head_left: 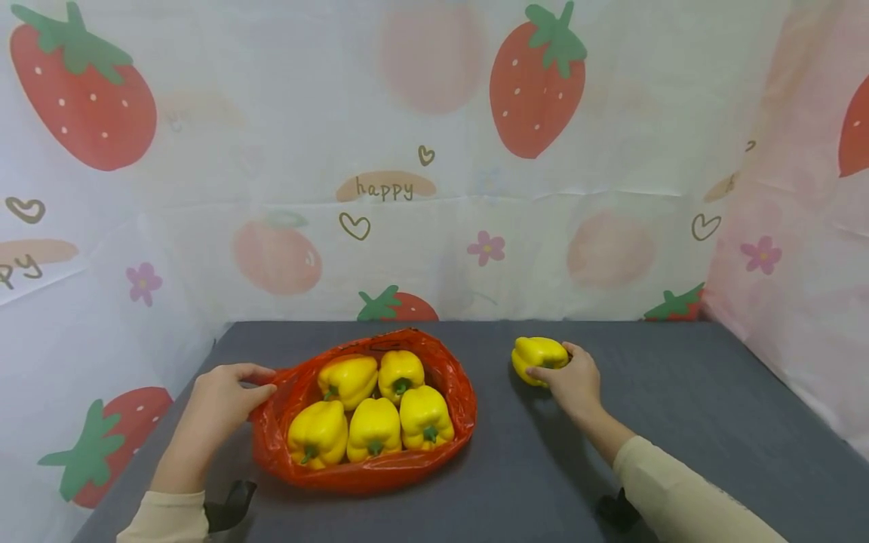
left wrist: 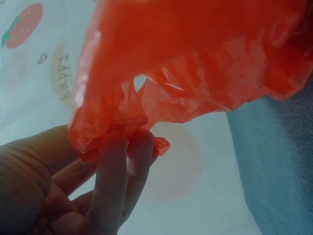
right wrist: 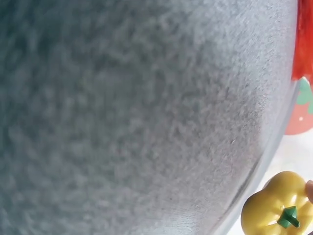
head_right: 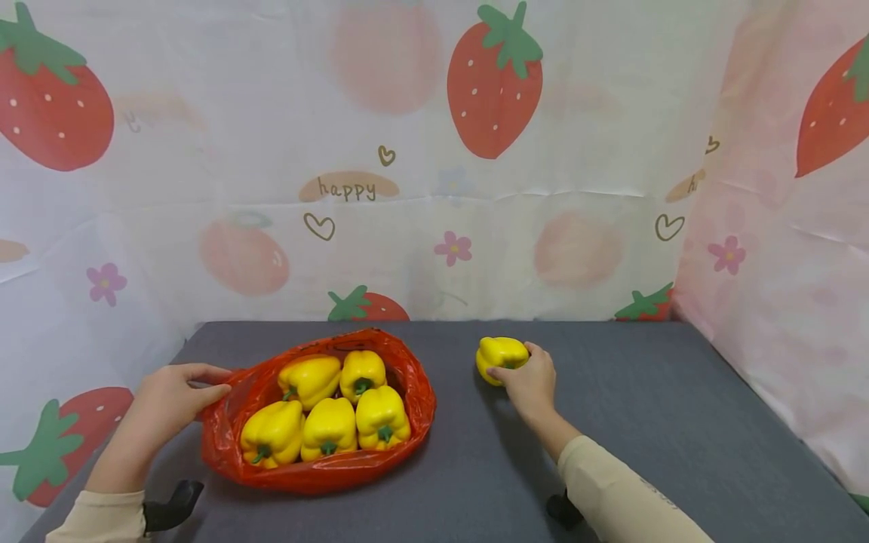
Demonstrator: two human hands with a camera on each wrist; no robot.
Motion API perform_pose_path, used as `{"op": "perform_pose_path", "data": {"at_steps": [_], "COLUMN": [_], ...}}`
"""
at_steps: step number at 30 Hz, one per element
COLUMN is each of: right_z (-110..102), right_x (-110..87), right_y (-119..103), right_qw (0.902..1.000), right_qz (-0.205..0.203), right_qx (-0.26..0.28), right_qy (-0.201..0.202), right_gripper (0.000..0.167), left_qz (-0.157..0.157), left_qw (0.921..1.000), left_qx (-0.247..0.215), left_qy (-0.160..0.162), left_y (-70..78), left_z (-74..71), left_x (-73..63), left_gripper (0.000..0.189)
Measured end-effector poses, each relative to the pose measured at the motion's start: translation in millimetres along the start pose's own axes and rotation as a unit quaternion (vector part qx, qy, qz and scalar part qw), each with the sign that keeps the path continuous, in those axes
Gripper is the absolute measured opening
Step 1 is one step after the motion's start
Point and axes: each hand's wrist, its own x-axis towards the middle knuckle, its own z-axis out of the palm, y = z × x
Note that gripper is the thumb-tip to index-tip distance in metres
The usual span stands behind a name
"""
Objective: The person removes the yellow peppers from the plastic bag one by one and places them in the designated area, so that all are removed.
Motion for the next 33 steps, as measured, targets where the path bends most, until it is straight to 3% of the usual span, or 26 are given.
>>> {"op": "perform_pose_path", "data": {"at_steps": [33], "right_z": [2.7], "right_x": [3.4], "right_y": [3.3], "right_qw": [0.9991], "right_qz": [0.033], "right_qx": [-0.011], "right_qy": [-0.025], "right_gripper": [0.086], "left_qz": [0.001], "left_qw": [1.0], "left_qx": [0.008], "left_qy": [0.001], "left_y": [-0.9], "left_z": [1.3], "left_x": [-0.1], "left_gripper": [0.036]}}
